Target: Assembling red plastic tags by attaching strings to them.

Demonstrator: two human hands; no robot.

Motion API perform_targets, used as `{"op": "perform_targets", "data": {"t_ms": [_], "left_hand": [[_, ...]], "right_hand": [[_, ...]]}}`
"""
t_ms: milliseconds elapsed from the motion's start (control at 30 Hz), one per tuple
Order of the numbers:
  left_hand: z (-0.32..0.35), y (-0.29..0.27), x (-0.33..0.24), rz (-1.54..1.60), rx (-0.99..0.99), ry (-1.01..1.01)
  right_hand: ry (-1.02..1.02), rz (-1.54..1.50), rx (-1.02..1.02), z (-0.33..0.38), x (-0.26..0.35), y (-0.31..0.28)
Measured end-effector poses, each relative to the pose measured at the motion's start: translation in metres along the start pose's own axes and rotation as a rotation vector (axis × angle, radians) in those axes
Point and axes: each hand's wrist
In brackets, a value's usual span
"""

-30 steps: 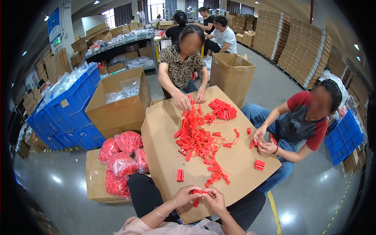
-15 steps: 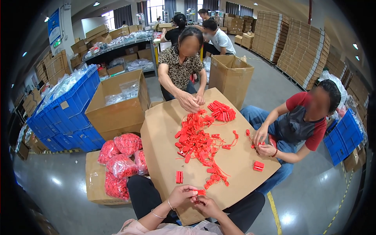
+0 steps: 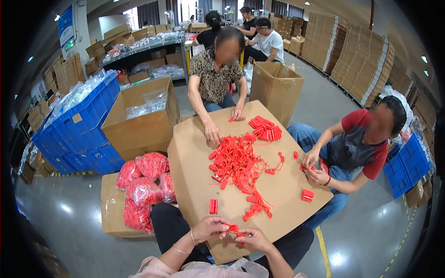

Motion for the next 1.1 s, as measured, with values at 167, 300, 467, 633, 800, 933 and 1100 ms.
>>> {"op": "perform_targets", "data": {"t_ms": [167, 300, 467, 633, 800, 933, 1100], "left_hand": [[0.002, 0.001, -0.012, -0.427, 0.075, -0.111], [0.000, 0.008, -0.018, -0.618, 0.051, -0.107], [-0.001, 0.008, -0.012, -0.737, 0.031, -0.076], [0.000, 0.012, -0.014, -0.907, 0.015, -0.048], [0.003, 0.008, -0.017, -0.806, -0.021, -0.071], [-0.001, 0.003, -0.002, -0.633, -0.019, -0.055], [-0.003, 0.004, 0.016, -0.509, -0.060, -0.033]], "right_hand": [[0.197, -0.178, -0.047, -0.004, 0.045, -0.013], [0.136, -0.092, 0.004, -0.015, 0.046, -0.022], [-0.101, -0.119, -0.138, -0.020, 0.030, 0.006], [-0.347, 0.038, -0.147, -0.021, 0.018, 0.021], [-0.461, 0.224, -0.155, -0.018, 0.024, 0.036], [-0.524, 0.293, -0.184, -0.022, 0.007, 0.029], [0.032, -0.324, -0.195, -0.020, -0.014, 0.027]]}}
Point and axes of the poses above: each hand's wrist, its own z-axis away from the middle knuckle, its own y-axis out of the palm, x = y × z, and after that the axes turned 8 degrees about -z, right-handed
